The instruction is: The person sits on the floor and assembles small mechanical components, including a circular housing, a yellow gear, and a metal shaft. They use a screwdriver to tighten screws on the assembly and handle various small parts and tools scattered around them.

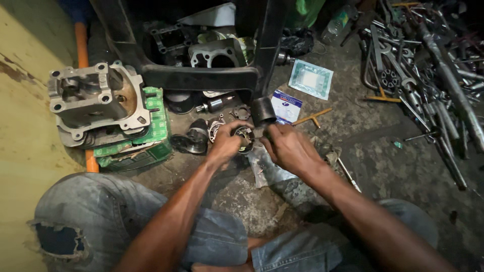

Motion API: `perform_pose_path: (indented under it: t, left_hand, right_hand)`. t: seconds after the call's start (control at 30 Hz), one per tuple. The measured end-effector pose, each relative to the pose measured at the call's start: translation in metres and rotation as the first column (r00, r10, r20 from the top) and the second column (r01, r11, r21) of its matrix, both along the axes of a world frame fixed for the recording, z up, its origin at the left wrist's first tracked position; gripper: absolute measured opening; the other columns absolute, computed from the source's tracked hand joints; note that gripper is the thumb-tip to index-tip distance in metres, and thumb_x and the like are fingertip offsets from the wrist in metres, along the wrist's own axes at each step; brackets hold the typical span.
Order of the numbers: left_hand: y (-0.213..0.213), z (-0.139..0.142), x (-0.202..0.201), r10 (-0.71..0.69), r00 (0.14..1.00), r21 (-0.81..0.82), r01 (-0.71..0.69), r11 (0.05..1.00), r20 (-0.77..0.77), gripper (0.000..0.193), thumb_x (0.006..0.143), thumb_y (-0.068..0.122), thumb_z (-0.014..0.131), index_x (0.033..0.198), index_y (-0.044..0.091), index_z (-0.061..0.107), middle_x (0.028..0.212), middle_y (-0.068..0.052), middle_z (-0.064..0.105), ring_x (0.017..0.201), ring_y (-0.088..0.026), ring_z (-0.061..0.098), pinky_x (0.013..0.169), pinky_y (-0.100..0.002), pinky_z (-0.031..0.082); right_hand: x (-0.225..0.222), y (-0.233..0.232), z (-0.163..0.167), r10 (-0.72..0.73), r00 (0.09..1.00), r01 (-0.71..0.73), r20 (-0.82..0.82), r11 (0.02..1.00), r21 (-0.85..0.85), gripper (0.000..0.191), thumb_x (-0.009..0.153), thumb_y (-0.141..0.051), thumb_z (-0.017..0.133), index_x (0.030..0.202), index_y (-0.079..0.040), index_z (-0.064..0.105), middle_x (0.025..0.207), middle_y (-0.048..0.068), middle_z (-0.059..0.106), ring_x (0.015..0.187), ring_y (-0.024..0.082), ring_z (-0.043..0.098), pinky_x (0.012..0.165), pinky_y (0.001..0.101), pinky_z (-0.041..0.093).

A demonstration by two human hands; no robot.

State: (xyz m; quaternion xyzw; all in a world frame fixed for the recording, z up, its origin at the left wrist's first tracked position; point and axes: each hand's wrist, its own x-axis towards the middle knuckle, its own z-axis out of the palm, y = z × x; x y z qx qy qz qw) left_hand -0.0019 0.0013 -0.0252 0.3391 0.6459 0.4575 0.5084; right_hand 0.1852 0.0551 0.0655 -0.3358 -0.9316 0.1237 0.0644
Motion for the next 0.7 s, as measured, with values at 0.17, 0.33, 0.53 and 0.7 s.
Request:
perform_pose_path:
  t: [0.17,0.33,0.53,0.7]
  left_hand:
    - [0.002,-0.007,0.001,0.030,0.998,0.183,-0.039,0.982,0.052,0.044,0.070,-0.007,0.068,0.110,0.010,0.077,0.096,-0.007,0.074,0.082,-0.016,0.067,0.071,-0.029,0.055]
    - [0.000,-0.006,0.001,0.024,0.996,0.125,-0.034,0.992,0.086,0.044,0.071,-0.008,0.065,0.110,0.011,0.076,0.094,-0.007,0.073,0.081,-0.018,0.067,0.069,-0.030,0.055]
    - [0.001,-0.004,-0.001,0.044,0.976,0.148,-0.077,0.986,0.212,0.045,0.070,-0.012,0.066,0.108,0.010,0.076,0.104,-0.009,0.074,0.091,-0.019,0.069,0.080,-0.031,0.058]
    - [0.002,-0.004,-0.001,0.054,0.974,0.119,-0.082,0.990,0.221,0.044,0.072,-0.013,0.069,0.109,0.010,0.076,0.105,-0.010,0.073,0.090,-0.021,0.068,0.079,-0.034,0.057]
  right_hand:
    - [-0.003,0.000,0.001,-0.051,0.998,0.053,0.042,0.998,-0.045,0.035,0.099,-0.034,0.062,0.105,0.001,0.058,0.088,0.026,0.069,0.068,0.039,0.069,0.057,0.0505,0.056]
    - [0.001,0.000,-0.006,-0.025,1.000,0.025,-0.009,1.000,-0.007,0.035,0.099,-0.035,0.063,0.102,-0.001,0.058,0.089,0.025,0.070,0.072,0.040,0.069,0.059,0.0500,0.056]
    - [0.006,0.006,-0.016,0.096,0.975,-0.085,-0.201,0.995,0.060,0.026,0.100,-0.030,0.063,0.099,-0.004,0.060,0.083,0.019,0.071,0.068,0.035,0.069,0.059,0.0468,0.056]
    - [0.003,0.005,-0.012,-0.127,0.985,0.111,-0.117,0.985,-0.130,0.030,0.100,-0.032,0.062,0.104,-0.003,0.067,0.064,0.013,0.066,0.045,0.026,0.061,0.044,0.0431,0.051]
